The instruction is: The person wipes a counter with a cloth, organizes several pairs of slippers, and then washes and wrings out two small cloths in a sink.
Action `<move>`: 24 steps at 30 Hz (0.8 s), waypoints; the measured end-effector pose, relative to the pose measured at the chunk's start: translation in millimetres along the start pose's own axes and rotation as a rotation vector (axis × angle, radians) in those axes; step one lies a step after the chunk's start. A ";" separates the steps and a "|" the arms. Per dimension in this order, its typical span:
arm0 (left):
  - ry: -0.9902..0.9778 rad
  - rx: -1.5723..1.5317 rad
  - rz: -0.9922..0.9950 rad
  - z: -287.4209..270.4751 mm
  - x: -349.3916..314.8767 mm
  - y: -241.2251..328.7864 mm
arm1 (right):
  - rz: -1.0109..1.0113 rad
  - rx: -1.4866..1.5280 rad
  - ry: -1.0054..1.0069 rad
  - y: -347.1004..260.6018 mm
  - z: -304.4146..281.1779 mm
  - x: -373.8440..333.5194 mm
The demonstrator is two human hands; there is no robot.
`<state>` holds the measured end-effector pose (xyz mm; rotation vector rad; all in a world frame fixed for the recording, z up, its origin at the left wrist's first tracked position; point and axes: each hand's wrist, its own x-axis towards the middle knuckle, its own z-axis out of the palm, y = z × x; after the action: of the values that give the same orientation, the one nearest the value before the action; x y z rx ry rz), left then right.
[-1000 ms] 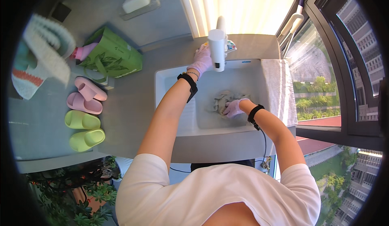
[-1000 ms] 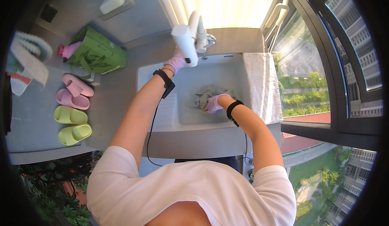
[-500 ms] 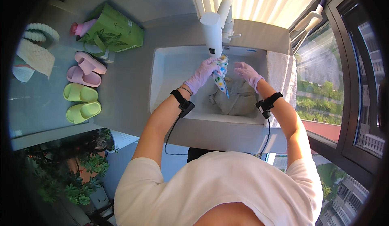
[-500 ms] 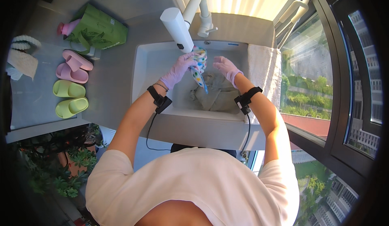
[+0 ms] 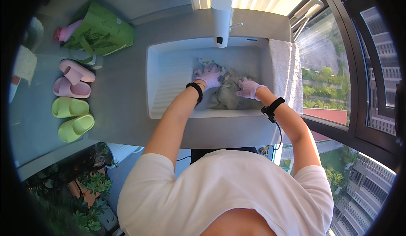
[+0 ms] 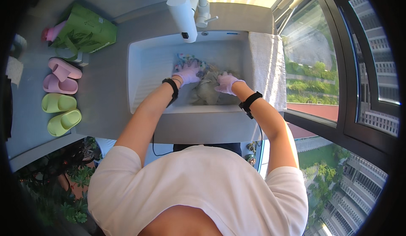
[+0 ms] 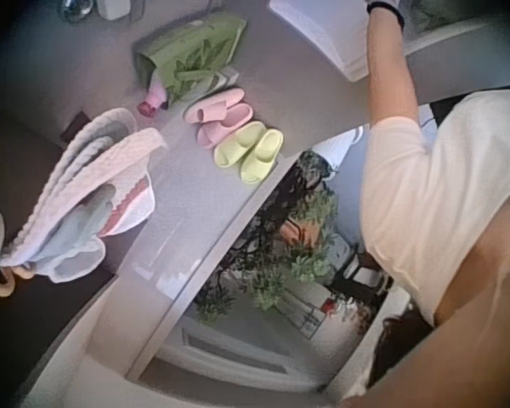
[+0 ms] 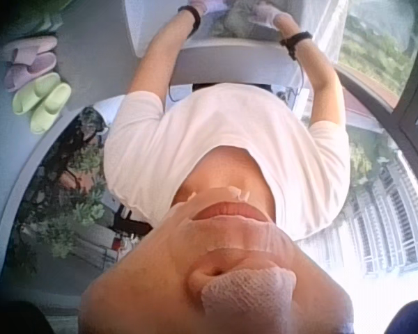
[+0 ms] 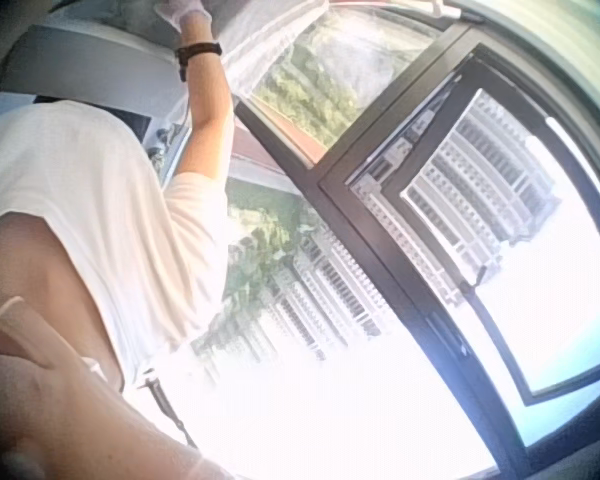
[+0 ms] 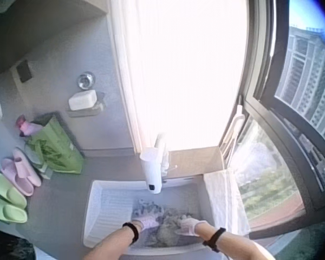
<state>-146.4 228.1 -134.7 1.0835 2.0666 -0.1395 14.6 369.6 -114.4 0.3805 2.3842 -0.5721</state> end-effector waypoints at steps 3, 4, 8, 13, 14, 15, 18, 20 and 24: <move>0.032 0.187 -0.026 0.9 -4.4 -14.3 | -0.162 0.309 0.180 4.3 -24.2 -37.6; 0.098 0.222 -0.077 1.6 -6.3 -14.1 | -0.199 0.422 0.287 9.4 -27.6 -47.4; -0.096 -0.025 -0.109 -10.8 -17.6 10.9 | -0.201 0.129 0.932 50.8 -36.6 -74.2; 0.115 -0.157 0.066 -29.1 -28.4 18.2 | 0.611 -0.134 0.847 58.3 -25.5 -76.3; 0.144 -0.158 0.078 -32.7 -35.0 19.8 | 0.623 -0.172 0.810 62.2 -25.0 -71.7; 0.173 -0.158 0.092 -36.7 -40.7 22.4 | 0.612 -0.122 0.880 70.1 -22.2 -64.6; 0.111 -0.289 0.168 -27.0 -38.5 13.9 | 0.587 0.056 1.017 94.7 -25.1 -41.1; 0.127 -0.227 0.171 -17.5 -40.3 13.7 | 0.602 0.214 1.033 105.7 -49.9 -22.1; 0.170 -0.282 0.221 -8.6 -44.0 7.7 | 0.766 0.364 1.038 105.4 -103.8 30.7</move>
<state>-131.3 207.9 -96.8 1.1667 2.0208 0.3551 -20.3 515.2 -94.1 2.0450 2.6777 -0.4782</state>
